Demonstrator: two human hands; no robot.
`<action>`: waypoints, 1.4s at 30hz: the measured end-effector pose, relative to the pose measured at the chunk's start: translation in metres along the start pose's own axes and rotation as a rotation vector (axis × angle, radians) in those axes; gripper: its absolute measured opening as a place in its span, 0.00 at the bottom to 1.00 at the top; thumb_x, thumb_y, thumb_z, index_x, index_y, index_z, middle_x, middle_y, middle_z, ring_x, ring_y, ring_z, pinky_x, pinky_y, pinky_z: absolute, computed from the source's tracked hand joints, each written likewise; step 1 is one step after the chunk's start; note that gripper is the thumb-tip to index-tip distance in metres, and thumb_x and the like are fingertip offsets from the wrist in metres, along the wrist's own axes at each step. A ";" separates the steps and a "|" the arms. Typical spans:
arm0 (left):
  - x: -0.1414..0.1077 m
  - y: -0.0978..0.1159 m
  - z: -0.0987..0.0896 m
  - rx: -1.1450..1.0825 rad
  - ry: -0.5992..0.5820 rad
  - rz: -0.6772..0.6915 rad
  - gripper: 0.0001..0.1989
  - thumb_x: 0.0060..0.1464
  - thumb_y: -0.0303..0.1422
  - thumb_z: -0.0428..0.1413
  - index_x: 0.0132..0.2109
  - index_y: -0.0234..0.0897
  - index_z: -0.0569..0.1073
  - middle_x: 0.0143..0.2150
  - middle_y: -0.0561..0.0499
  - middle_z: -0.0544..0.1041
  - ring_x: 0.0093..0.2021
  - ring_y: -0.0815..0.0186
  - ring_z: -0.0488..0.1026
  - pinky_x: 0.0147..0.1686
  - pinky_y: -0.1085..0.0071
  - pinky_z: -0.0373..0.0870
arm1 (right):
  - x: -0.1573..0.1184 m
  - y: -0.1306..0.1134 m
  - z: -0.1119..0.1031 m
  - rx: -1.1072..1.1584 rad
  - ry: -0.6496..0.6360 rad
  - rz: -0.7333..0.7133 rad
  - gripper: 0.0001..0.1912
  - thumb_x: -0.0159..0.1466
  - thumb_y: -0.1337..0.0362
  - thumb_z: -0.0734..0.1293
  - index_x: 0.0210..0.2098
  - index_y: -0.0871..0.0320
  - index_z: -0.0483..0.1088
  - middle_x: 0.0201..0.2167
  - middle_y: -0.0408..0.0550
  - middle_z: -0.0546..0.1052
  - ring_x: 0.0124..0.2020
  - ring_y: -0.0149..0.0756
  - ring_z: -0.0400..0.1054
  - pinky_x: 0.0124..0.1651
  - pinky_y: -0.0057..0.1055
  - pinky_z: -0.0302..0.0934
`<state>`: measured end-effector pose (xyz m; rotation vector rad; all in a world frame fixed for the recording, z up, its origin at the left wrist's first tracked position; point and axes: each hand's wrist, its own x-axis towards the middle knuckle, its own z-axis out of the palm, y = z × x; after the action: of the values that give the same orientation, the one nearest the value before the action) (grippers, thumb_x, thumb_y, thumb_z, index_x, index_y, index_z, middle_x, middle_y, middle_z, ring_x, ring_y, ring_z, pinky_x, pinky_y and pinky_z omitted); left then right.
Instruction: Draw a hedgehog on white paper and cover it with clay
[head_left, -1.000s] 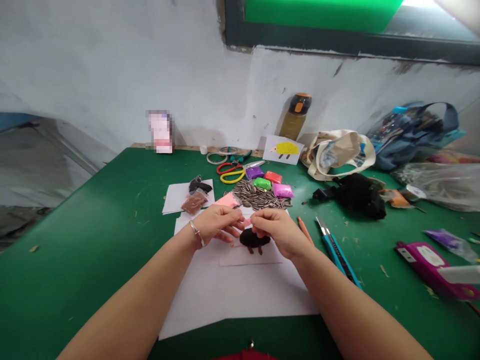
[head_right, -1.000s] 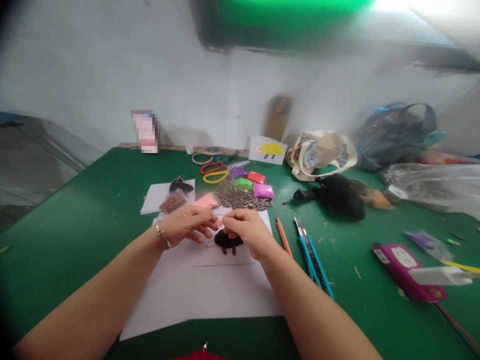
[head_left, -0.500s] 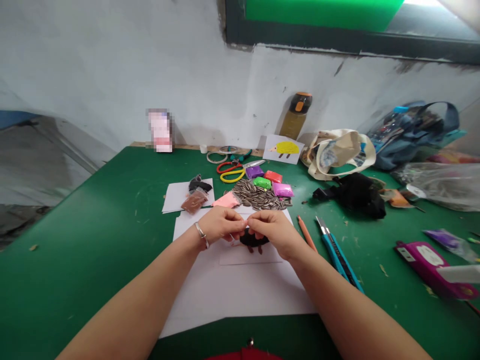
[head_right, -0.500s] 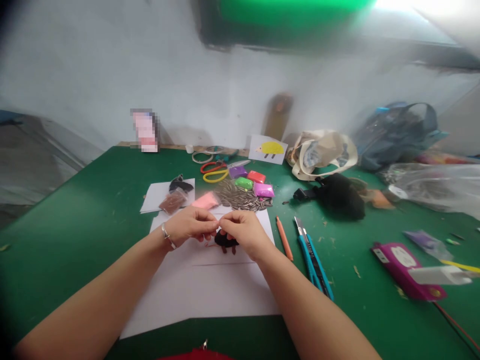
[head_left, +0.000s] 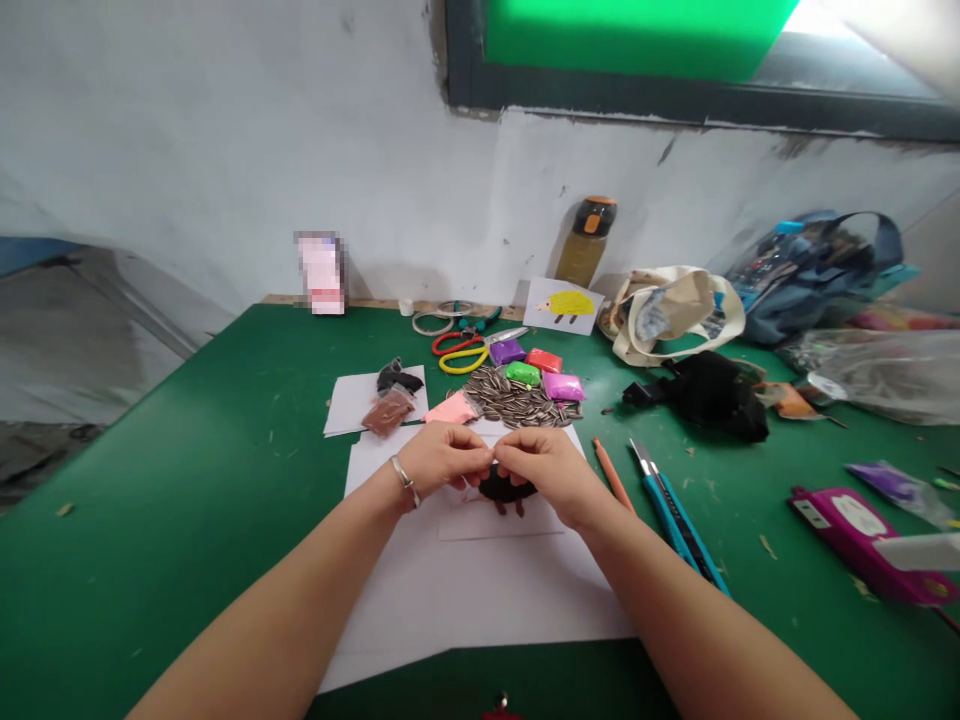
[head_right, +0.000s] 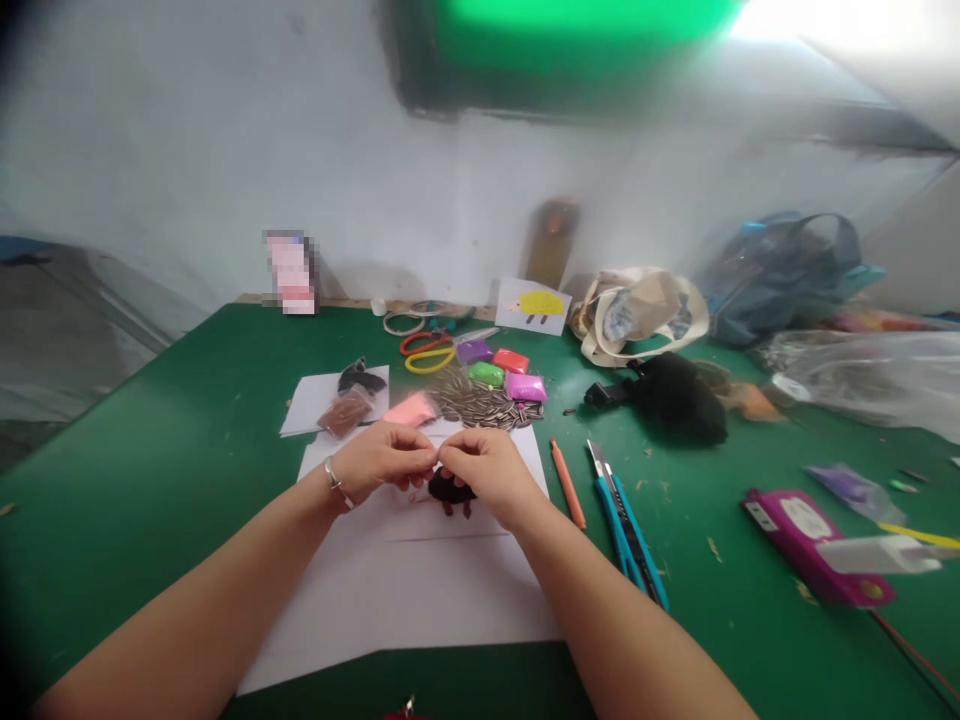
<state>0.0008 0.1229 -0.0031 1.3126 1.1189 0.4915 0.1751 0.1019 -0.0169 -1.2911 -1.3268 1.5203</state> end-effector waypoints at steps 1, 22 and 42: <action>0.000 0.000 0.000 0.003 0.003 0.007 0.11 0.47 0.38 0.60 0.27 0.33 0.75 0.21 0.52 0.73 0.22 0.71 0.68 0.22 0.77 0.62 | 0.000 0.000 0.000 -0.002 -0.004 -0.006 0.08 0.54 0.62 0.66 0.25 0.59 0.74 0.21 0.42 0.71 0.22 0.27 0.60 0.25 0.25 0.53; 0.002 -0.004 -0.003 -0.108 -0.038 -0.026 0.16 0.45 0.43 0.63 0.30 0.32 0.74 0.26 0.51 0.75 0.25 0.71 0.70 0.23 0.76 0.61 | 0.000 0.001 0.000 0.049 0.019 0.013 0.07 0.53 0.63 0.67 0.23 0.60 0.71 0.18 0.40 0.68 0.21 0.26 0.59 0.25 0.24 0.52; -0.004 0.003 -0.022 0.061 0.095 -0.107 0.24 0.48 0.50 0.58 0.35 0.30 0.75 0.37 0.42 0.78 0.34 0.63 0.75 0.29 0.71 0.69 | -0.005 0.000 0.003 -0.199 -0.146 0.015 0.10 0.56 0.63 0.63 0.20 0.59 0.70 0.17 0.41 0.69 0.19 0.27 0.59 0.22 0.24 0.51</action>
<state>-0.0185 0.1312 0.0038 1.2856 1.2851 0.4471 0.1732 0.0965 -0.0163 -1.3350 -1.5988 1.5484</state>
